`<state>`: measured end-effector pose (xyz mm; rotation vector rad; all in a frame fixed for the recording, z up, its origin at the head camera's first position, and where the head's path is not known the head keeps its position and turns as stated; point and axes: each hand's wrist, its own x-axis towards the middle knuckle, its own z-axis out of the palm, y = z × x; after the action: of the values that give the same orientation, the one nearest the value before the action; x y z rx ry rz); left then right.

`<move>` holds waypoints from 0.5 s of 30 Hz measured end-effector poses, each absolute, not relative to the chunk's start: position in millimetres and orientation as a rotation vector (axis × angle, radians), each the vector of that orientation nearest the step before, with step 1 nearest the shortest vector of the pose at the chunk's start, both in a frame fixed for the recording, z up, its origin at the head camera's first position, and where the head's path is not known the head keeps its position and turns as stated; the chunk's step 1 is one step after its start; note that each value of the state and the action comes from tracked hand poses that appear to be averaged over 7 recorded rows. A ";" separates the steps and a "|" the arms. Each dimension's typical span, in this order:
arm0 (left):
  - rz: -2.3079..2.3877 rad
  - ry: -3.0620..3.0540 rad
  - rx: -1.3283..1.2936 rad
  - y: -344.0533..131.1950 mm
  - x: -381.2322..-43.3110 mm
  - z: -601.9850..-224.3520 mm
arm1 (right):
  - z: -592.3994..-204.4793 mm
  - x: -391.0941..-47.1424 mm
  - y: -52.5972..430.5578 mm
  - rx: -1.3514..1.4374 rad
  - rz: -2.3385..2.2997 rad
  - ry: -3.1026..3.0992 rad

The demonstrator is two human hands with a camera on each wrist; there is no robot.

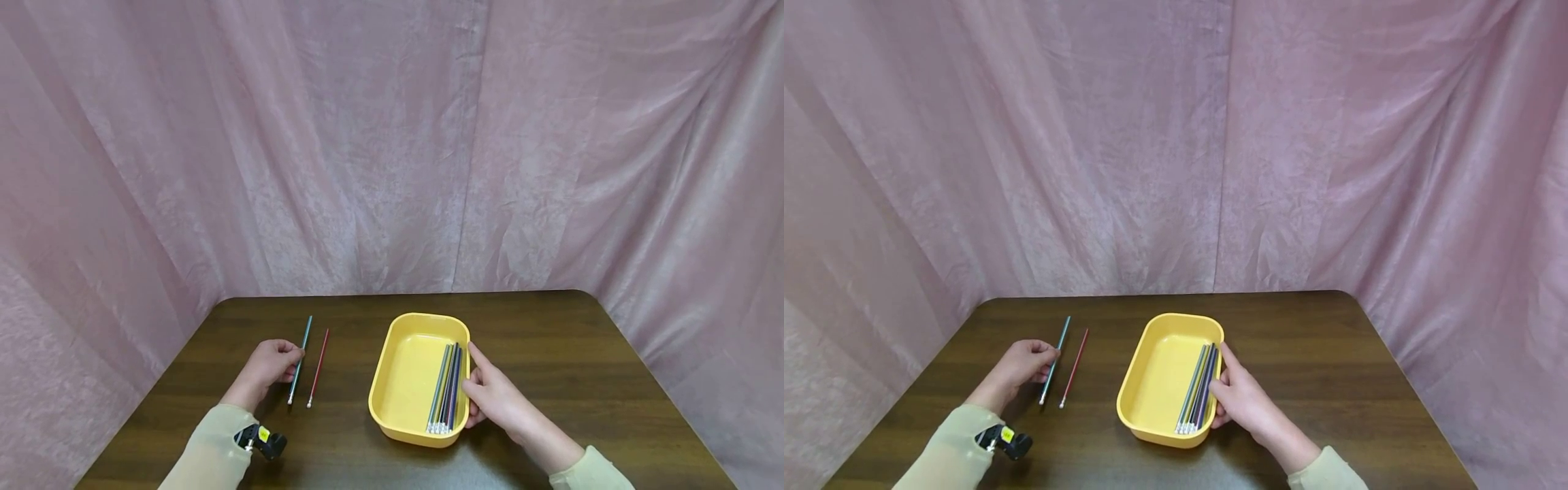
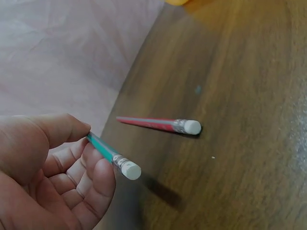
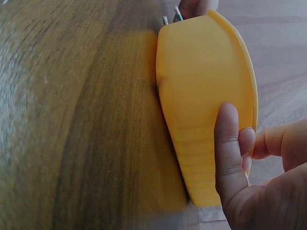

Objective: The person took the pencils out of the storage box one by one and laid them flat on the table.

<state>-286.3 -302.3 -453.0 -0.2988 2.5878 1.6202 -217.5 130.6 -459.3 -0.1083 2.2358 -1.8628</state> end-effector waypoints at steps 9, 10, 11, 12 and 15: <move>1.568 2.599 -0.319 -304.6 -286.0 -462.3 | -458.2 -216.6 130.5 -0.110 -1.854 2.238; 1.561 2.601 -0.312 -304.6 -285.9 -462.8 | -457.8 -216.6 130.4 -0.112 -1.853 2.236; 1.556 2.602 -0.311 -304.5 -286.0 -463.3 | -457.7 -216.6 130.6 -0.111 -1.853 2.234; 1.555 2.602 -0.307 -303.8 -285.9 -463.5 | -457.5 -216.6 130.7 -0.110 -1.853 2.232; 1.562 2.600 -0.308 -302.4 -286.1 -464.9 | -457.4 -216.6 130.9 -0.115 -1.857 2.226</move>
<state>-286.1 -302.4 -464.9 -0.3078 2.5997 1.5624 -216.6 130.9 -457.4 -0.1155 2.2264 -1.8565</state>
